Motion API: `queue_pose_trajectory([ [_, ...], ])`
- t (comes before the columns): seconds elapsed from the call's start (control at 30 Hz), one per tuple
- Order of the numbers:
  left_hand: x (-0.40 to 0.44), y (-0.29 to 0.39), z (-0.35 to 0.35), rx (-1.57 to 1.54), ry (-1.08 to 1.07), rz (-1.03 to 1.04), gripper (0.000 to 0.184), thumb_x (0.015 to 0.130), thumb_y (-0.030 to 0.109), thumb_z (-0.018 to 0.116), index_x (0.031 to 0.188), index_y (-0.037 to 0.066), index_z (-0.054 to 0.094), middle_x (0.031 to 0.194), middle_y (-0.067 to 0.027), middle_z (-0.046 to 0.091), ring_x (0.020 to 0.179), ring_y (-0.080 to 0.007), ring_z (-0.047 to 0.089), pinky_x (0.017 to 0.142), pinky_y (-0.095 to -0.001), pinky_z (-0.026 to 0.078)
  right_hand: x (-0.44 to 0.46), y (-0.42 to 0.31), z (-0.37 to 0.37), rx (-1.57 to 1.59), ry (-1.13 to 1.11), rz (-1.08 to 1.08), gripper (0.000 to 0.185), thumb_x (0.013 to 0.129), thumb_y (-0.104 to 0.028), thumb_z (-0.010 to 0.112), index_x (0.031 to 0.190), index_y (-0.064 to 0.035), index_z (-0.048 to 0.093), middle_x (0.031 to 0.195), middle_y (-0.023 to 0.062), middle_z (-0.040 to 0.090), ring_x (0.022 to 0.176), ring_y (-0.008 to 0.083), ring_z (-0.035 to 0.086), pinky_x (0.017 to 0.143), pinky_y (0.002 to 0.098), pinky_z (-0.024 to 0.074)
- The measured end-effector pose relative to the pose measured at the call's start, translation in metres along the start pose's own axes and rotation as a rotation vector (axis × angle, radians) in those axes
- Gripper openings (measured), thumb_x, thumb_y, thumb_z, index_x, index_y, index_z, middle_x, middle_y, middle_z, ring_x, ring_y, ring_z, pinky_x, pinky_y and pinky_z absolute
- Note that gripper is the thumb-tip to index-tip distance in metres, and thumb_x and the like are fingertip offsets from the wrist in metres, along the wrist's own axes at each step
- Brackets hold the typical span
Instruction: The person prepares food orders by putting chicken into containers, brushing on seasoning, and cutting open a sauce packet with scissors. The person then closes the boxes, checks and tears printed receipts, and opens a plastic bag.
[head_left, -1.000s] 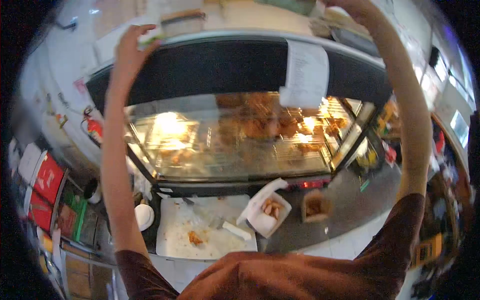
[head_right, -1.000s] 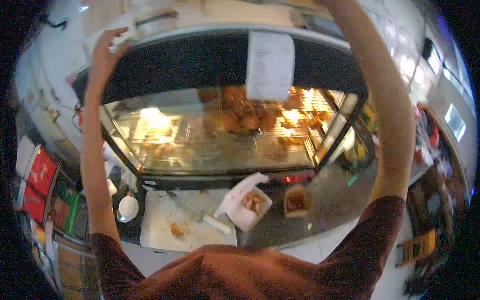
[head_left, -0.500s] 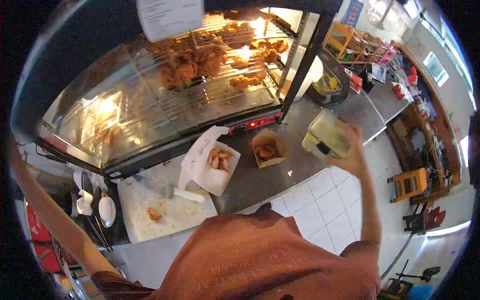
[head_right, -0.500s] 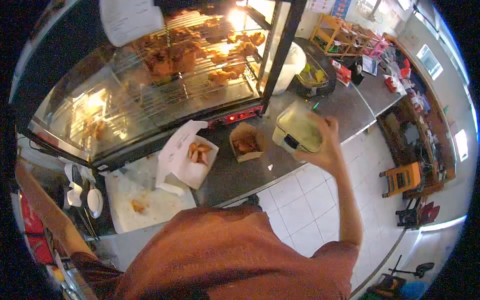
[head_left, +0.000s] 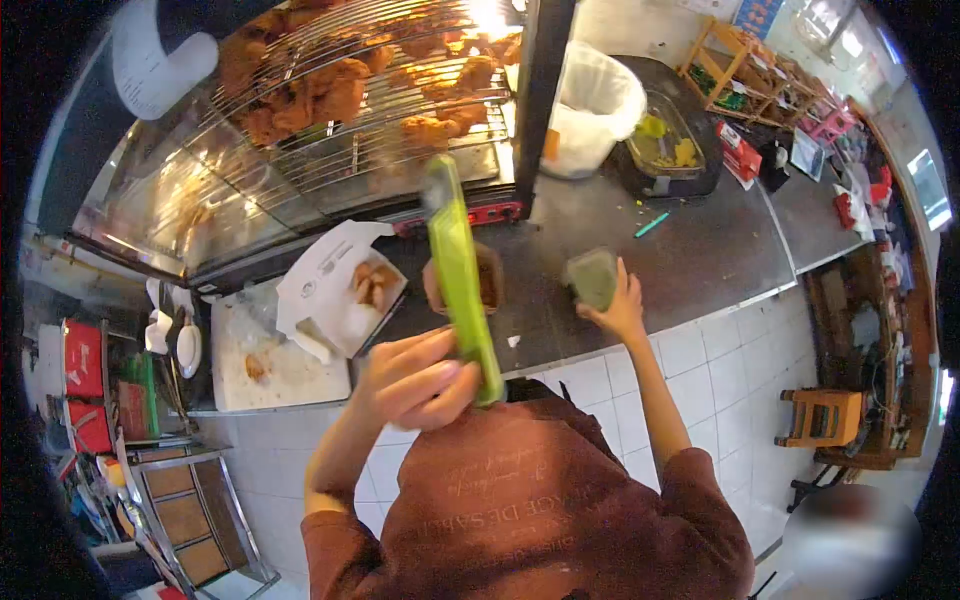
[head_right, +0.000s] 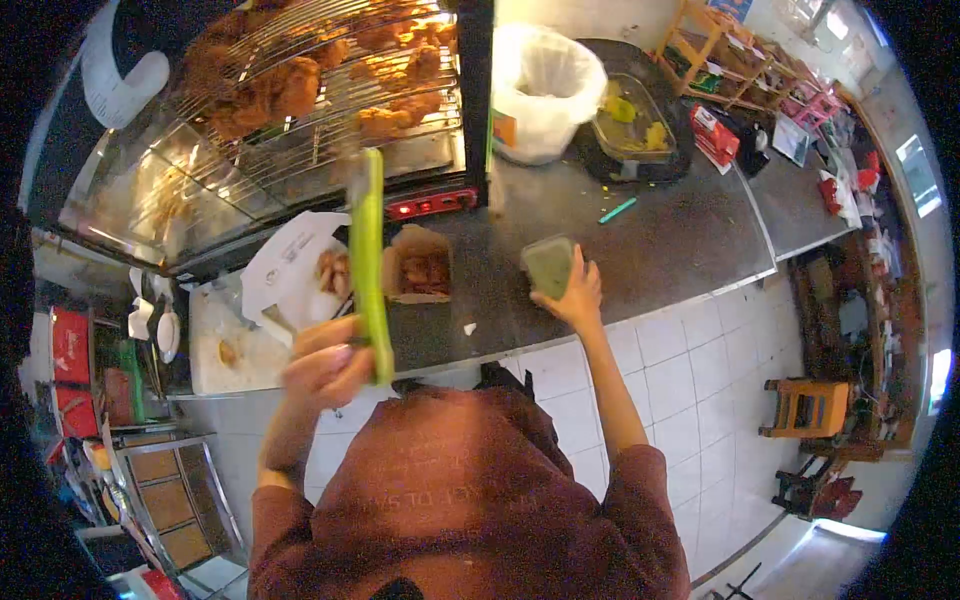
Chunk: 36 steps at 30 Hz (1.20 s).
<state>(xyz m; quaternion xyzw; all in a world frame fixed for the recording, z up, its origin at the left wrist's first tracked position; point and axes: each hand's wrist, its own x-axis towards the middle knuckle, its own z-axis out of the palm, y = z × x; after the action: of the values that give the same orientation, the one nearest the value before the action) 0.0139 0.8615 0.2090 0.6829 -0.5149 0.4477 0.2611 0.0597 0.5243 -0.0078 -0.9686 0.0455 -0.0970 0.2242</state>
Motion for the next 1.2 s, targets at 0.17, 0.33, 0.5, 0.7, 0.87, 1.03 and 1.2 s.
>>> queue_pose_trajectory([
  [0.17, 0.005, 0.009, 0.076, -0.33, -0.239, -0.117, 0.013, 0.075, 0.004, 0.063, 0.087, 0.002, 0.06, 0.087, -0.0134, 0.061, 0.069, -0.0234, 0.061, 0.053, -0.0299, 0.051, 0.044, 0.046, 0.009, 0.329, -0.131, 0.13, 0.066, 0.077, -0.054, 0.053, 0.112, 0.0014, 0.046, 0.098, 0.0256, 0.053, 0.088, 0.0386, 0.052, 0.075, 0.0424, 0.0414],
  [0.33, -0.066, 0.021, 0.139, -0.658, -0.676, -0.427, 0.028, 0.079, 0.008, 0.057, 0.106, 0.004, 0.056, 0.101, -0.0129, 0.059, 0.086, -0.0255, 0.06, 0.07, -0.0335, 0.051, 0.071, 0.079, 0.015, 0.579, -0.398, 0.303, 0.044, 0.082, -0.04, 0.054, 0.082, 0.0038, 0.061, 0.071, 0.0105, 0.06, 0.061, 0.0223, 0.053, 0.055, 0.0347, 0.0401],
  [0.5, -0.114, 0.012, 0.168, 0.801, -0.47, 1.03, 0.038, 0.077, 0.006, 0.053, 0.115, 0.007, 0.05, 0.113, -0.0133, 0.053, 0.095, -0.026, 0.057, 0.076, -0.0347, 0.049, 0.076, 0.071, -0.011, 0.759, -0.57, 0.505, 0.045, 0.078, -0.036, 0.064, 0.099, 0.0039, 0.06, 0.078, 0.0034, 0.058, 0.063, 0.01, 0.047, 0.055, 0.0247, 0.0376],
  [0.7, -0.142, 0.036, 0.179, -0.347, -0.853, -0.479, 0.042, 0.08, 0.009, 0.049, 0.122, 0.012, 0.046, 0.119, -0.0146, 0.049, 0.099, -0.0296, 0.054, 0.081, -0.0357, 0.045, 0.078, 0.072, -0.009, 0.777, -0.309, 0.419, 0.032, 0.067, -0.022, 0.075, 0.081, 0.0031, 0.06, 0.076, 0.0054, 0.06, 0.066, 0.0101, 0.053, 0.058, 0.0249, 0.0428],
  [0.87, -0.128, 0.049, 0.221, -0.215, -0.471, -0.935, 0.038, 0.087, 0.019, 0.043, 0.124, 0.011, 0.043, 0.118, -0.016, 0.048, 0.097, -0.0321, 0.053, 0.081, -0.0401, 0.042, 0.068, 0.072, -0.004, 0.522, -0.146, 0.278, 0.03, 0.071, -0.023, 0.071, 0.087, 0.0014, 0.062, 0.074, 0.0062, 0.062, 0.065, 0.0114, 0.056, 0.055, 0.0249, 0.0437],
  [1.03, -0.131, 0.003, 0.306, -1.032, 0.082, -1.61, 0.044, 0.085, 0.038, 0.047, 0.111, 0.004, 0.053, 0.089, -0.0135, 0.061, 0.073, -0.0235, 0.059, 0.067, -0.0394, 0.044, 0.062, 0.07, -0.011, 0.452, -0.074, 0.2, 0.028, 0.073, -0.022, 0.068, 0.088, 0.0009, 0.062, 0.074, 0.0063, 0.062, 0.065, 0.0124, 0.057, 0.055, 0.0248, 0.0441],
  [1.2, -0.139, -0.018, 0.293, -1.013, -0.452, -2.073, 0.069, 0.072, 0.047, 0.066, 0.114, -0.006, 0.05, 0.082, -0.0133, 0.062, 0.057, -0.0177, 0.058, 0.06, -0.0308, 0.047, 0.061, 0.073, -0.005, 0.532, -0.051, 0.221, 0.028, 0.071, -0.022, 0.068, 0.088, -0.0009, 0.064, 0.078, 0.0107, 0.064, 0.072, 0.0207, 0.062, 0.066, 0.0302, 0.0464],
])
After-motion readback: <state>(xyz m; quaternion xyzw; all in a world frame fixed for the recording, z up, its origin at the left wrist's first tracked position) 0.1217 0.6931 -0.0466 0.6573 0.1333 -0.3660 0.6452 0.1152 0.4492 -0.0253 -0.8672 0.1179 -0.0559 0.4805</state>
